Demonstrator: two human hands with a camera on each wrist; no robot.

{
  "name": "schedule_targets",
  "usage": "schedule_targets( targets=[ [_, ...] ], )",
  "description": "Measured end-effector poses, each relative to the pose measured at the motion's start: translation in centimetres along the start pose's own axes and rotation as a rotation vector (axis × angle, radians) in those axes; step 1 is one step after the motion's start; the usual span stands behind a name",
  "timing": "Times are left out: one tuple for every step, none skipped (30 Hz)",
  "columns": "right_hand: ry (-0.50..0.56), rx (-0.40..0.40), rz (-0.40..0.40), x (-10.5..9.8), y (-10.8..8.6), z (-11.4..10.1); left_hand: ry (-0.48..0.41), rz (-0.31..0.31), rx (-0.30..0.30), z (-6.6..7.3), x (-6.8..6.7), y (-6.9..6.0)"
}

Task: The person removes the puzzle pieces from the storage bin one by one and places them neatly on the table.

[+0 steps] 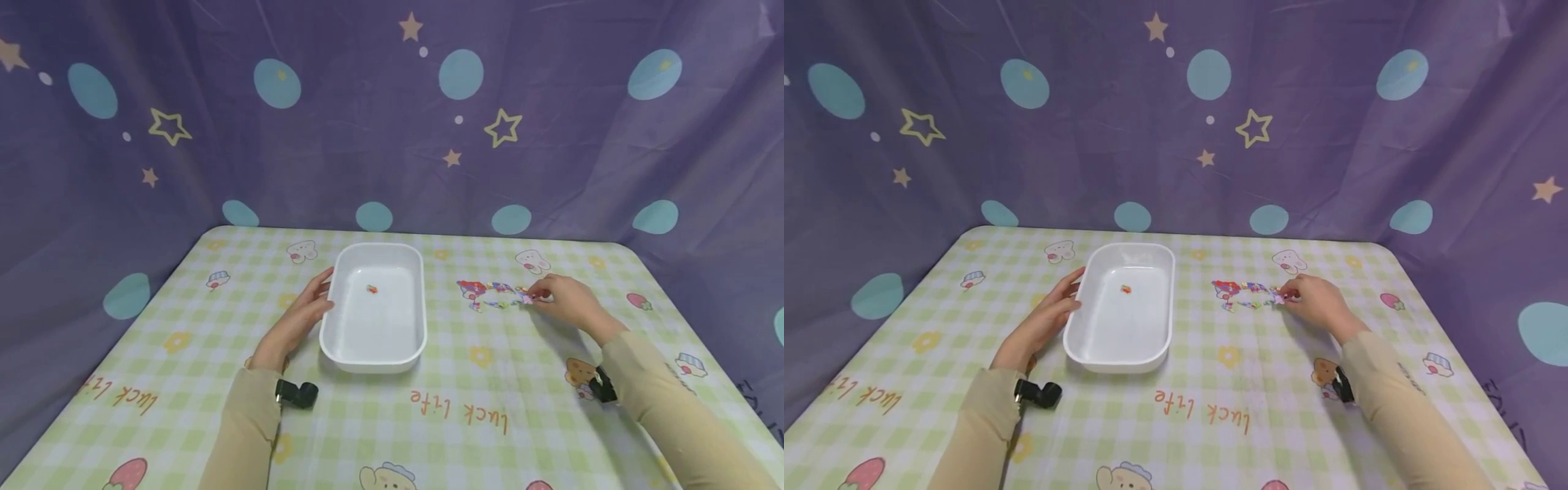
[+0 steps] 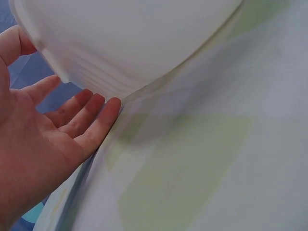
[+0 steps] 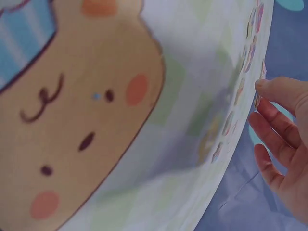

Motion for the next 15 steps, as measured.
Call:
schedule_targets(
  targets=[
    [-0.003,0.005,-0.003,0.0,-0.1,0.2,-0.003,-0.001,0.002,0.0,0.0,0.0],
    [-0.007,0.009,-0.008,0.1,-0.1,0.3,-0.003,-0.004,0.006,0.0,0.0,0.0],
    [-0.01,0.015,-0.013,0.1,-0.2,0.5,-0.005,-0.002,0.004,0.0,0.0,0.0],
    [-0.013,0.02,-0.02,0.1,-0.3,0.6,-0.004,-0.001,0.004,-0.1,0.0,0.0],
    [-0.014,0.027,-0.028,0.2,-0.3,0.8,-0.004,0.0,0.004,-0.1,0.0,0.0],
    [-0.015,0.033,-0.036,0.3,-0.4,1.0,-0.005,0.0,0.003,-0.1,0.0,0.1],
    [-0.016,0.041,-0.043,0.4,-0.4,1.1,-0.003,0.001,0.001,-0.2,0.0,0.1],
    [-0.016,0.049,-0.05,0.4,-0.4,1.3,-0.002,0.0,0.001,-0.2,0.0,0.1],
    [-0.018,0.057,-0.054,0.5,-0.5,1.4,-0.003,0.003,-0.003,-0.2,0.0,0.1],
    [-0.017,0.063,-0.058,0.5,-0.5,1.6,-0.004,0.002,-0.003,-0.3,0.0,0.1],
    [-0.02,0.07,-0.06,0.6,-0.6,1.7,-0.006,0.002,-0.002,-0.2,0.0,0.1],
    [-0.023,0.076,-0.063,0.6,-0.6,1.8,-0.007,0.001,-0.004,-0.2,0.0,0.1],
    [-0.024,0.082,-0.064,0.6,-0.6,2.0,-0.007,0.001,-0.004,-0.2,0.0,0.1],
    [-0.025,0.086,-0.065,0.7,-0.7,2.0,-0.01,0.0,-0.005,-0.1,0.0,0.1],
    [-0.027,0.09,-0.067,0.7,-0.7,2.1,-0.012,0.0,-0.007,0.0,0.0,0.0]
  ],
)
Point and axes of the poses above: each hand's wrist, its own y-axis towards the middle knuckle, its own x-axis out of the palm, z = x × y, the point moved 4 cm from there along y, towards the middle knuckle, and after that the axes turned 15 degrees about z, right-handed, at the moved point
